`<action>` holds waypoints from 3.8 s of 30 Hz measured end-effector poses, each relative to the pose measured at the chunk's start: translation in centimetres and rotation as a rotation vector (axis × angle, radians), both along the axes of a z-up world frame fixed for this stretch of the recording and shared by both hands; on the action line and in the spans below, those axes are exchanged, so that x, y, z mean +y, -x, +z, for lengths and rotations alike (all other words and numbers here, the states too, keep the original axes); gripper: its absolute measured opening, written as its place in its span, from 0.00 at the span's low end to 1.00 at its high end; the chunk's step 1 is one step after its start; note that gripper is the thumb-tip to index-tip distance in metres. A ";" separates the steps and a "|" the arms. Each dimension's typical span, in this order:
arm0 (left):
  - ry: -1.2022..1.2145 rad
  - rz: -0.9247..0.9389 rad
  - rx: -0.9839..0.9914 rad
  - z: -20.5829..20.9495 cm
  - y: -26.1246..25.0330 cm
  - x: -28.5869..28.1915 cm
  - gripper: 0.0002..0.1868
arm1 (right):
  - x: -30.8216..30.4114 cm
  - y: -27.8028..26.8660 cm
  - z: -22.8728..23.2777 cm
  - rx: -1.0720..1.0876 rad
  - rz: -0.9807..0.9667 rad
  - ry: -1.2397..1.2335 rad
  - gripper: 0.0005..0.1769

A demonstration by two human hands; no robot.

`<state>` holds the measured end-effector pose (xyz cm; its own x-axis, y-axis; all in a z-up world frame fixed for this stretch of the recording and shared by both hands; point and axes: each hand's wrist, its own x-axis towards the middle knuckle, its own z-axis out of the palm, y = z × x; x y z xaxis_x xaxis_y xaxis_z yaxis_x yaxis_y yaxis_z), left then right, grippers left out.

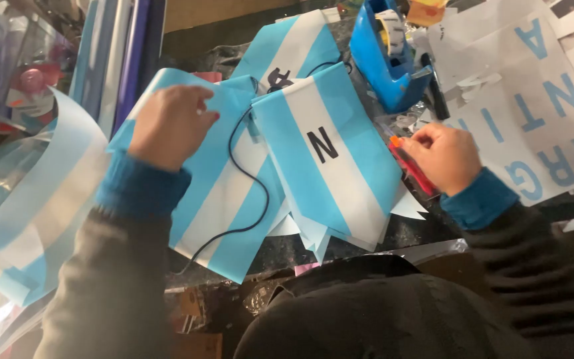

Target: The recorder is assembling and organizing Argentine-themed pennants, measuring the placement of letters and threading them with string.

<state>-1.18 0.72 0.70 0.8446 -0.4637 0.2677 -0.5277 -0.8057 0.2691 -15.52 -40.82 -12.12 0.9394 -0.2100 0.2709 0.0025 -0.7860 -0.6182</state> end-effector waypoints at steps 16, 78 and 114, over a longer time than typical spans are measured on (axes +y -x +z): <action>-0.078 0.125 0.206 -4.3 17.3 2.4 0.16 | 10.1 -6.1 10.9 -0.169 0.628 0.442 0.09; -0.001 -0.136 -0.138 5.2 16.8 6.3 0.07 | 17.3 -3.6 12.9 0.278 1.243 -0.179 0.35; 0.026 0.006 -0.650 10.7 13.5 5.7 0.05 | 18.1 -5.3 17.9 -0.725 0.785 0.044 0.19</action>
<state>-14.67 6.38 11.40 0.5088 -0.4462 0.7362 -0.5850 -0.8066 -0.0846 -10.27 -22.73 5.73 0.4191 0.4068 0.8117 0.8731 -0.4260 -0.2373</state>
